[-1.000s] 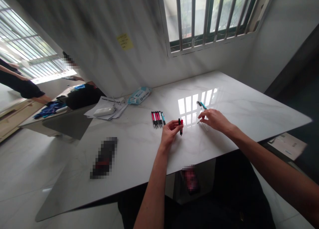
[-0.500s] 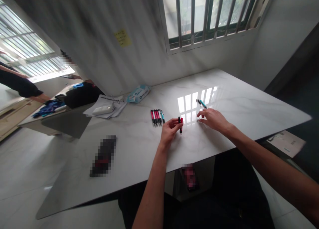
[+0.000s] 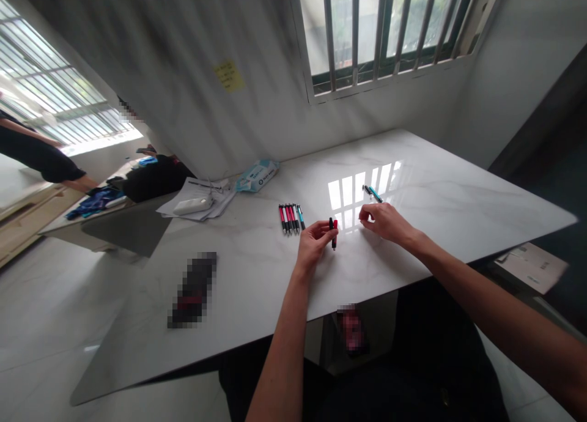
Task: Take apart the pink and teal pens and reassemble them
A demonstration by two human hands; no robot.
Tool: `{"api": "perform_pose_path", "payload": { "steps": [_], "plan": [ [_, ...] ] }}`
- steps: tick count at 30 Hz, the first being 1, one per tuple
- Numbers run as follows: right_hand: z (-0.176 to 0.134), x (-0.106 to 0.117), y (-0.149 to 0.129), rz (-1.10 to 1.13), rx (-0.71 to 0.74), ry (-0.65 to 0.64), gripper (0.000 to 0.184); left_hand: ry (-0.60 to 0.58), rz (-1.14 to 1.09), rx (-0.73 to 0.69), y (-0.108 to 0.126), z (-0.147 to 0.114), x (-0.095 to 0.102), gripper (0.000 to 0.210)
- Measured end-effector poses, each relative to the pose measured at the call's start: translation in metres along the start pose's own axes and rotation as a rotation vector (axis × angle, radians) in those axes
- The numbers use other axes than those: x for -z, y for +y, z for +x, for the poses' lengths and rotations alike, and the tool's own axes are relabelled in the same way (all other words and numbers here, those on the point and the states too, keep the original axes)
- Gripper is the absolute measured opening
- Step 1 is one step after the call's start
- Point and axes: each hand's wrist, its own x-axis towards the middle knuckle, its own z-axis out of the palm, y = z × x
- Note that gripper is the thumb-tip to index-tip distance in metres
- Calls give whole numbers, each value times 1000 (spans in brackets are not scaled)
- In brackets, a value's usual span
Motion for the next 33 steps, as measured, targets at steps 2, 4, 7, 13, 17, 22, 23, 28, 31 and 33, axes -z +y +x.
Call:
{"api": "perform_pose_path", "payload": {
  "steps": [2,4,7,13,17,22,23,28,31,33],
  "plan": [
    [0,-3,-1,27,16,3,13,0,-9,-2,0,0,-1,35],
    [1,-7,-3,30,46,-18,13,2,-10,-2,0,1,-1,35],
    [1,-8,-7,9,74,-44,15,9,3,-4,0,0,0,35],
    [-8,8,-4,-152,-77,34,17,10,11,-14,0,0,1,34],
    [-12,11,5,-242,-240,-78,21,-2,9,-16,-1,0,0,32],
    [-7,2,13,-218,-258,-93,25,-4,11,-23,0,-1,0,32],
    [-5,1,13,-221,-269,-91,27,-3,10,-24,1,-1,0,32],
    [3,0,7,-240,-295,-99,31,11,3,-15,3,-2,-1,33],
    [7,3,2,-256,-342,-92,17,15,-9,-15,2,-1,-2,32],
    [11,5,-1,-275,-389,-81,16,13,-9,-18,2,-1,-2,32]
  ]
}}
